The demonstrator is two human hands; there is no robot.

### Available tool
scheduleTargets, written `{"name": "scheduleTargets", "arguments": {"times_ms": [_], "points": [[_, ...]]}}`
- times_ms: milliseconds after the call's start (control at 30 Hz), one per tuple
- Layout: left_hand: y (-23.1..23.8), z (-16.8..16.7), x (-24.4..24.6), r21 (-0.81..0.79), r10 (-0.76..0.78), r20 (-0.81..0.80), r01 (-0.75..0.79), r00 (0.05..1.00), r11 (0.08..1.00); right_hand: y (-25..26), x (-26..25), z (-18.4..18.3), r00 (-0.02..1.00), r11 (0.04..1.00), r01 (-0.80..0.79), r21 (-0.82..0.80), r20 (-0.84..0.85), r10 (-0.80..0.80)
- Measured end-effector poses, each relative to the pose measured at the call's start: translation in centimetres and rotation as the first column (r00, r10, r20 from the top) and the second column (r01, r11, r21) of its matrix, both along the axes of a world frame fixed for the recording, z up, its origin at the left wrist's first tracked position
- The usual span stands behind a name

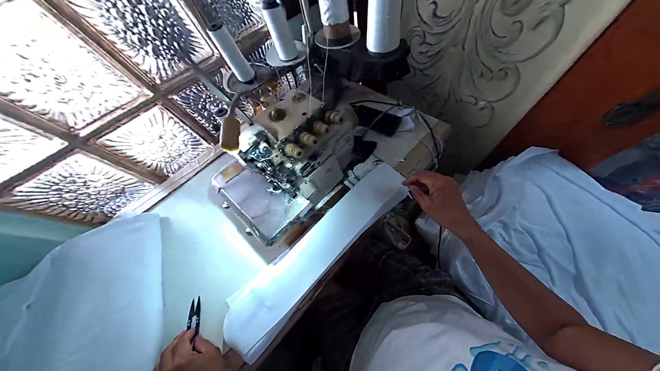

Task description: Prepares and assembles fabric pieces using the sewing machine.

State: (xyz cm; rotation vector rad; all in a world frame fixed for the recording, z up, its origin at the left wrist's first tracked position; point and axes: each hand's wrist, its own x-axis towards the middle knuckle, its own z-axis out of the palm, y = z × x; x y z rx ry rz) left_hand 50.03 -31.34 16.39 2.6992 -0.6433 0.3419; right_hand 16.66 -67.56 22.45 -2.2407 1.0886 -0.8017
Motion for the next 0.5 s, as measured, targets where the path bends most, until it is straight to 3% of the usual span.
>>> {"name": "scheduleTargets", "arguments": {"times_ms": [267, 500], "points": [[-0.2, -1.0, 0.7, -0.020, 0.052, 0.055, -0.050, 0.997, 0.999, -2.9, 4.0, -1.2, 0.980, 0.994, 0.075, 0.081, -0.190, -0.058], [-0.2, -1.0, 0.5, -0.035, 0.101, 0.027, -0.100, 0.994, 0.994, -4.2, 4.5, -1.5, 0.971, 0.989, 0.085, 0.118, -0.231, -0.056]]}}
